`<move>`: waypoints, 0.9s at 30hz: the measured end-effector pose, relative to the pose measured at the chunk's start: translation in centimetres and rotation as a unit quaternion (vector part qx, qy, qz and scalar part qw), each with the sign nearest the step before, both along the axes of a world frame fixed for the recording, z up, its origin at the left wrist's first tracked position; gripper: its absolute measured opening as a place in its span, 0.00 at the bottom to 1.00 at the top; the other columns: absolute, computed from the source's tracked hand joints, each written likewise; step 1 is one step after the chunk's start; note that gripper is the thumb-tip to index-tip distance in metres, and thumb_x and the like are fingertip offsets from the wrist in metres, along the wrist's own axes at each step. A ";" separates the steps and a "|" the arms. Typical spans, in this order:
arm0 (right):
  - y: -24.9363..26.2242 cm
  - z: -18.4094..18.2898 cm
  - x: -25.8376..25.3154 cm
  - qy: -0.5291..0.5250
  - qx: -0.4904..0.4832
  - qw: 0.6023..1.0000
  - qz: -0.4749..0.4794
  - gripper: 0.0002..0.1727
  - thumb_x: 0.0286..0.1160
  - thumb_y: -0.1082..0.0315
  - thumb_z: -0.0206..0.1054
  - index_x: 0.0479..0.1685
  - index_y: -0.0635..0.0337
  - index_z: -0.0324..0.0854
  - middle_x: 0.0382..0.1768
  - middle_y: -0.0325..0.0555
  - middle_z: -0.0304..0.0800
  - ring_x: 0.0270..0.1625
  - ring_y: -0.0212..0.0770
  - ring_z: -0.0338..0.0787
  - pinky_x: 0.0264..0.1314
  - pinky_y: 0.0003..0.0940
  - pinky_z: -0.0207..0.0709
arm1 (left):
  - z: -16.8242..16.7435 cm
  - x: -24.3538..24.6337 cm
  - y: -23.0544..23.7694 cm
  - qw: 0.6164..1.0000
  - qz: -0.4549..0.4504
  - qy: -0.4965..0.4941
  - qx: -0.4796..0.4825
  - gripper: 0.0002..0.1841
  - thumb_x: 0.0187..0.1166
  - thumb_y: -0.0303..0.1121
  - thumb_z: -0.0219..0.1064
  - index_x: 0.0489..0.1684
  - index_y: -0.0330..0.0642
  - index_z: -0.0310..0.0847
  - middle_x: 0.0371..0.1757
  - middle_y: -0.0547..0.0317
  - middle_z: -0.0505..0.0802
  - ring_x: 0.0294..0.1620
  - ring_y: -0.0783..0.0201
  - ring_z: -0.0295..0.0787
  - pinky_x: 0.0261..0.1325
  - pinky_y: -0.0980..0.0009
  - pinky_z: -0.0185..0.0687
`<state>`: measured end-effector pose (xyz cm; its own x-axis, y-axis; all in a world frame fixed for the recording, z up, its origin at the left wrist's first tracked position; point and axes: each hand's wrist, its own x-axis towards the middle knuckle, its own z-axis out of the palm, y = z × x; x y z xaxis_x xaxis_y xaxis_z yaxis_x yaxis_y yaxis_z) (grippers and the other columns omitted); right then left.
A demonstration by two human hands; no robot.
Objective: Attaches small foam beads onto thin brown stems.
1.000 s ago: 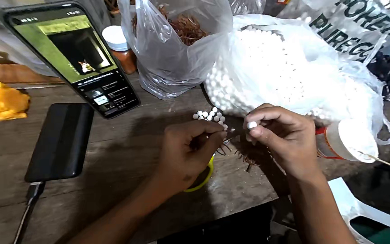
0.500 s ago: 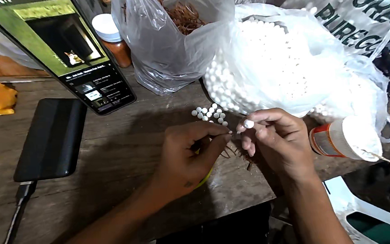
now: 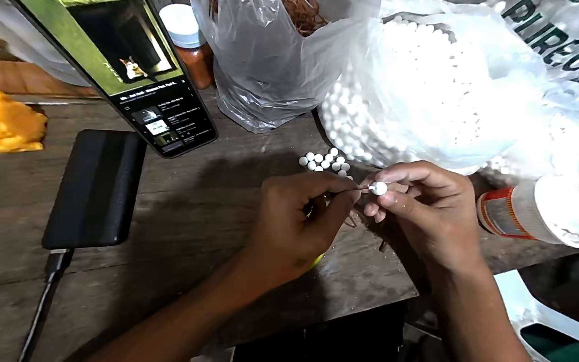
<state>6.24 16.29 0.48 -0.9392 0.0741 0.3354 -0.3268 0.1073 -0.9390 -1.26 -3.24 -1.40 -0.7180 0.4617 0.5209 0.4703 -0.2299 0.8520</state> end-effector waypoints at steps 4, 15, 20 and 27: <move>0.1 0.0 0.0 0.005 0.013 1.000 -0.008 0.09 0.75 0.69 0.75 0.51 0.50 0.92 0.38 0.35 0.97 0.35 0.26 0.93 0.39 0.20 0.89 | -0.1 0.0 0.0 1.000 0.001 0.001 -0.009 0.05 0.75 0.22 0.68 0.35 0.30 0.90 0.26 0.64 0.90 0.23 0.86 0.77 0.26 0.90 0.73; 0.2 0.7 0.2 0.037 0.165 0.985 -0.039 0.06 0.74 0.72 0.74 0.44 0.57 0.94 0.45 0.35 0.94 0.38 0.26 0.91 0.39 0.19 0.88 | -0.5 0.1 0.1 0.998 -0.002 0.038 -0.048 0.06 0.76 0.23 0.68 0.36 0.30 0.90 0.25 0.62 0.89 0.23 0.85 0.77 0.26 0.90 0.73; 0.0 1.2 0.1 0.057 0.244 0.967 -0.034 0.06 0.74 0.74 0.72 0.42 0.61 0.94 0.44 0.35 0.92 0.40 0.22 0.89 0.40 0.15 0.86 | -0.6 0.1 0.0 0.997 -0.006 0.038 -0.072 0.06 0.76 0.23 0.67 0.35 0.31 0.90 0.24 0.62 0.89 0.23 0.85 0.79 0.27 0.90 0.75; 2.6 2.0 -1.0 0.005 0.306 0.949 -0.073 0.12 0.75 0.69 0.73 0.54 0.60 0.89 0.46 0.33 0.93 0.40 0.22 0.90 0.43 0.18 0.87 | 0.1 -1.8 -0.9 0.987 0.024 0.037 -0.152 0.06 0.82 0.28 0.68 0.41 0.38 0.91 0.30 0.67 0.93 0.26 0.84 0.84 0.31 0.87 0.80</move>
